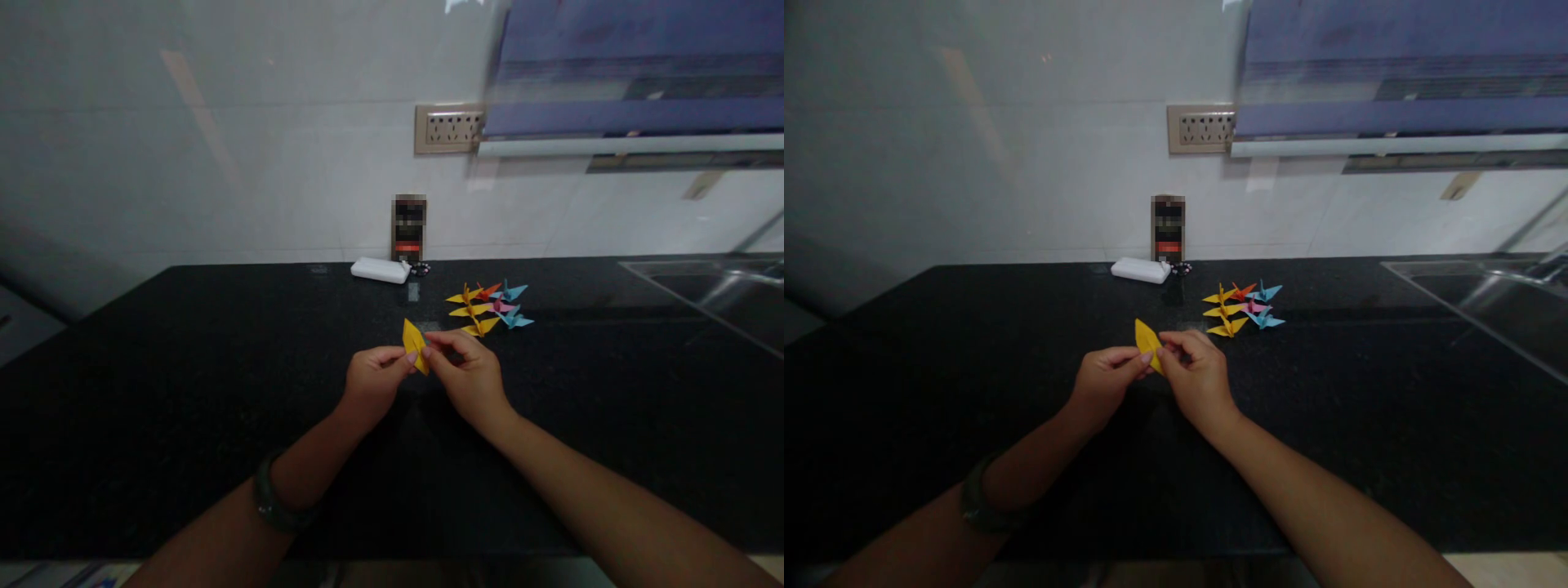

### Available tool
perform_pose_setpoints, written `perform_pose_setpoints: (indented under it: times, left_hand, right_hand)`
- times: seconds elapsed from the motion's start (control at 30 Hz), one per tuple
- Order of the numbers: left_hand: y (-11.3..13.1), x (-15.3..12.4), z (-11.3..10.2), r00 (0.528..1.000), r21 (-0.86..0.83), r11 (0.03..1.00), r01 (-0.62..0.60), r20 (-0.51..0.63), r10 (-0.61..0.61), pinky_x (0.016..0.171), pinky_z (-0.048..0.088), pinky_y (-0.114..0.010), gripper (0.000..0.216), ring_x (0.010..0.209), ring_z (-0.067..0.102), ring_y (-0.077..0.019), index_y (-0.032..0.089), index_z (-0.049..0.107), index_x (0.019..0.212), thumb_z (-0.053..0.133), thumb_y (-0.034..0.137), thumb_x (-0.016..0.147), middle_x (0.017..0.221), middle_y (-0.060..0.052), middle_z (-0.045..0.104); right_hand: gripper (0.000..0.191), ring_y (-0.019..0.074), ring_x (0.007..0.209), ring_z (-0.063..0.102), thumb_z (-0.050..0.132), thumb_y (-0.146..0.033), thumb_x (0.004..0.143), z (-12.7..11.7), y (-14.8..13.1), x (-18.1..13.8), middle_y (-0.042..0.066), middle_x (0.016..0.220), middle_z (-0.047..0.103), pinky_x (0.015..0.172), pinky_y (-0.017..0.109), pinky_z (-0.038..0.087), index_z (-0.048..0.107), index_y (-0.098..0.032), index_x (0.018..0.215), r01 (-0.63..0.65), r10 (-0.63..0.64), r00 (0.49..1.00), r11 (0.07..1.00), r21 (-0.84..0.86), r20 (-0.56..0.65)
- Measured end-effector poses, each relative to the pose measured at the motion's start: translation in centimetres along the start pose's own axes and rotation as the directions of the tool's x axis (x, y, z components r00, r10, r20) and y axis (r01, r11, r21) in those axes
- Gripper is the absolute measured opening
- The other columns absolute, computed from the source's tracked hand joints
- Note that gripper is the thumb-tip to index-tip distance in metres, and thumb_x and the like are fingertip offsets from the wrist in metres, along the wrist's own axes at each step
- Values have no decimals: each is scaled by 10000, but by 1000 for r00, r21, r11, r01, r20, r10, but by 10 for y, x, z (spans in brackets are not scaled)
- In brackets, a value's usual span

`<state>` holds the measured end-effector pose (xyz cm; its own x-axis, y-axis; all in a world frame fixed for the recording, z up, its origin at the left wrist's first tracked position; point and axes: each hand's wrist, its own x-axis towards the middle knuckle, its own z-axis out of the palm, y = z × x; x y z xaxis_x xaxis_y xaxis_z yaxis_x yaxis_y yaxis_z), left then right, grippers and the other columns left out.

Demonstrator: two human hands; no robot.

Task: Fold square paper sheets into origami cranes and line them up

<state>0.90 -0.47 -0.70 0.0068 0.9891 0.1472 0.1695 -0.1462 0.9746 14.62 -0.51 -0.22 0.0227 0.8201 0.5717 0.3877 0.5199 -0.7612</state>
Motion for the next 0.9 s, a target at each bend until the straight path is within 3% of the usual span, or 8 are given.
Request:
perform_pose_setpoints:
  times: [0.17, 0.47, 0.77, 0.9]
  left_hand:
    - [-2, -1, 0, 1000, 27, 1000, -9, 2, 9, 531, 422, -218, 178, 562, 556, -119, 145, 681, 642, 609, 305, 672, 601, -12, 646]
    - [-8, 0, 0, 999, 34, 999, -32, 31, 30, 546, 435, -232, 198, 572, 571, -135, 150, 692, 681, 606, 328, 678, 611, -17, 653]
    - [0, 1, 0, 1000, -10, 1000, 10, 11, -10, 532, 423, -219, 155, 552, 555, -120, 146, 668, 597, 620, 281, 655, 577, -12, 642]
    - [-1, 1, 0, 1000, 8, 1000, 0, 20, 0, 538, 418, -222, 171, 560, 547, -118, 144, 673, 633, 609, 298, 669, 595, -12, 641]
  right_hand:
    - [66, 126, 627, 547, 569, -152, 710, -1, -1, 0, 15, 671, 583, 569, 243, 439, 627, -172, 688, -4, 4, 1000, 999, -35, 6]
    - [32, 120, 592, 526, 573, -198, 706, 0, 0, 1, 8, 653, 554, 529, 230, 431, 567, -175, 685, -114, 113, 990, 993, 4, 86]
    - [59, 133, 637, 551, 567, -167, 716, -1, -1, -2, 24, 686, 586, 563, 242, 433, 616, -177, 684, 3, -2, 997, 1000, -21, 77]
    - [71, 137, 660, 561, 553, -184, 736, 0, 1, -1, 33, 719, 600, 573, 244, 438, 622, -168, 732, -43, 44, 998, 999, -34, 40]
